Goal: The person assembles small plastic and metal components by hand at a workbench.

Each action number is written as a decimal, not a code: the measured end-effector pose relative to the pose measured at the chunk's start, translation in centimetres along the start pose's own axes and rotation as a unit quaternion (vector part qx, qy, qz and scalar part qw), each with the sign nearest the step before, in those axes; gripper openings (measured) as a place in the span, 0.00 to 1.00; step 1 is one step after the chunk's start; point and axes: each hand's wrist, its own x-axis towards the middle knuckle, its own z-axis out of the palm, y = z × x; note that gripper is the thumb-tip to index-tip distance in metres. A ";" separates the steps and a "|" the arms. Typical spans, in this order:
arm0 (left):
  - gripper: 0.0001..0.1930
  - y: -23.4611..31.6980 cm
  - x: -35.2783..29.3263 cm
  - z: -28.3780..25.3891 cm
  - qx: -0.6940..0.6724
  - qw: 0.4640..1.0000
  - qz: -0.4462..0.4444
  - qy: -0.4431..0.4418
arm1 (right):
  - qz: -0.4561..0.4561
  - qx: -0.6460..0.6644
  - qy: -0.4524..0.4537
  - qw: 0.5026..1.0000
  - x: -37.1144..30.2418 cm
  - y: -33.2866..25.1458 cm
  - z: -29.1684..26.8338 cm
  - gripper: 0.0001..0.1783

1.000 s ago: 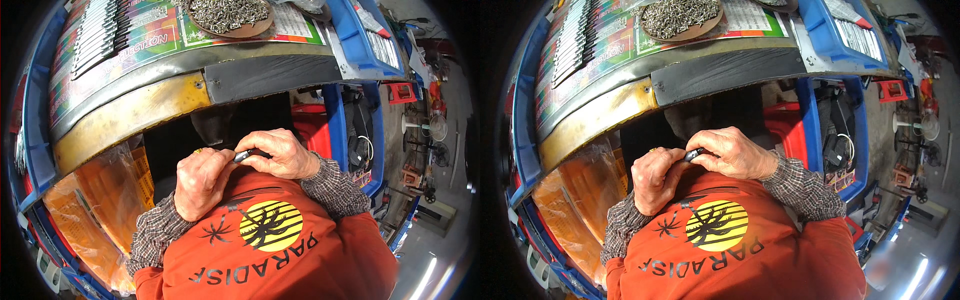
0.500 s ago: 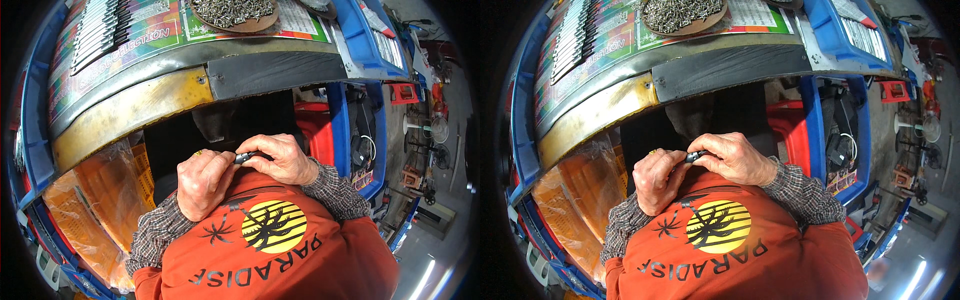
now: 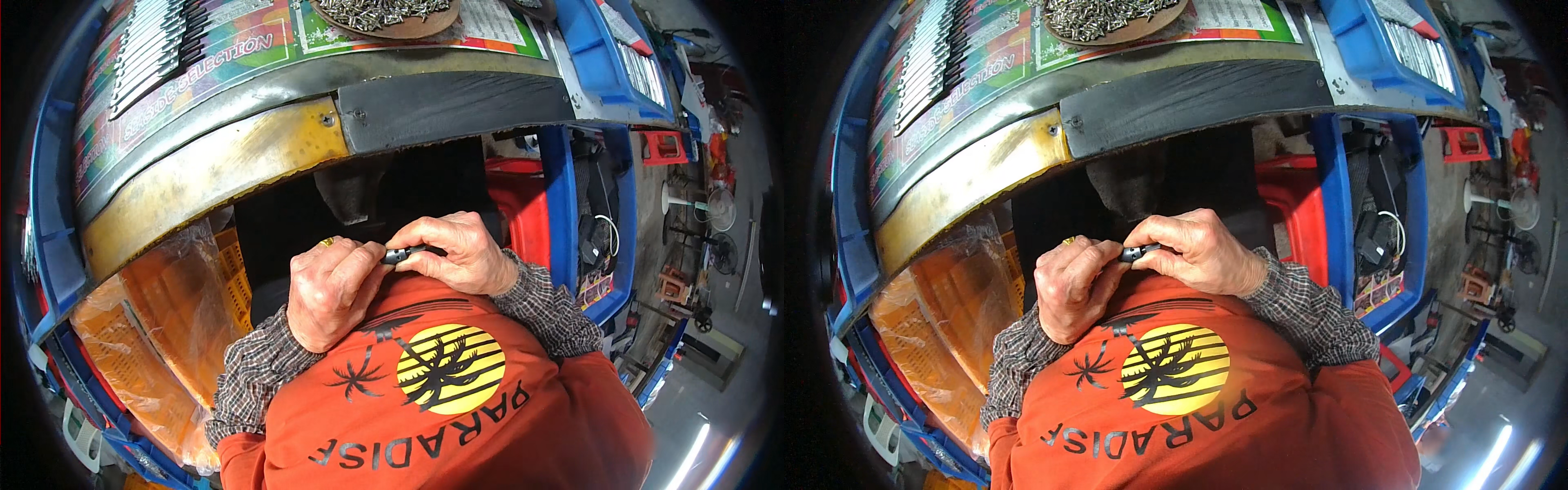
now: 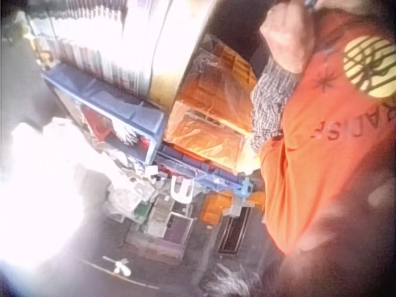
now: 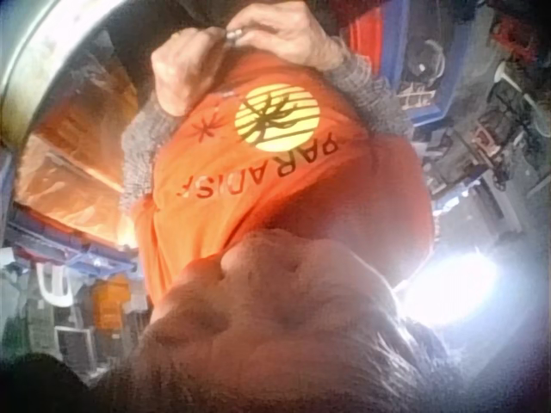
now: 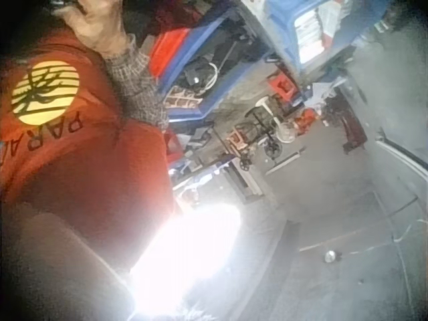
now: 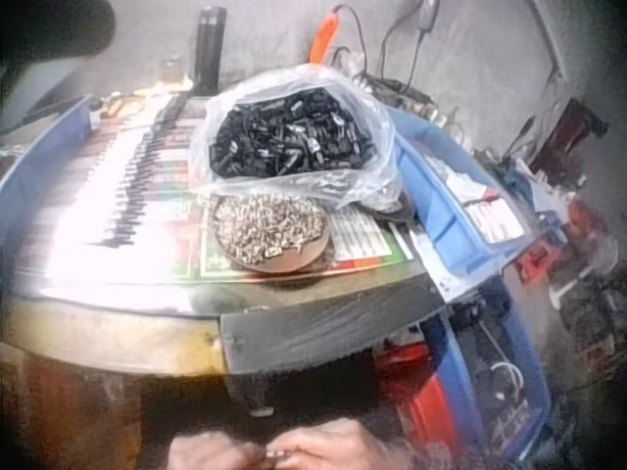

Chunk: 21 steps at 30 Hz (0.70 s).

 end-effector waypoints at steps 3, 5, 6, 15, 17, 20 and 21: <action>0.12 0.3 0.0 0.1 0.000 1.000 -0.004 0.003 | 0.009 0.011 0.014 1.000 0.0 -0.3 0.0 0.07; 0.12 0.6 0.1 0.3 0.005 1.000 -0.012 0.014 | 0.000 -0.002 0.027 1.000 0.0 -0.3 0.1 0.07; 0.12 0.9 0.0 0.4 0.016 0.999 -0.020 0.024 | -0.009 -0.015 0.040 0.999 0.0 -0.4 0.1 0.08; 0.12 0.5 0.3 0.1 0.025 0.999 -0.009 0.026 | -0.019 -0.010 0.047 0.999 0.2 0.2 0.2 0.10; 0.12 0.4 0.5 0.1 0.030 0.999 -0.007 0.027 | -0.023 -0.015 0.049 0.998 0.5 0.0 0.0 0.10; 0.12 0.3 0.9 -0.1 0.044 0.998 0.012 0.038 | -0.030 -0.028 0.052 0.998 0.9 -0.2 -0.2 0.10; 0.13 0.4 1.0 -0.2 0.049 0.998 0.010 0.039 | -0.030 -0.035 0.054 0.997 1.0 -0.4 -0.3 0.11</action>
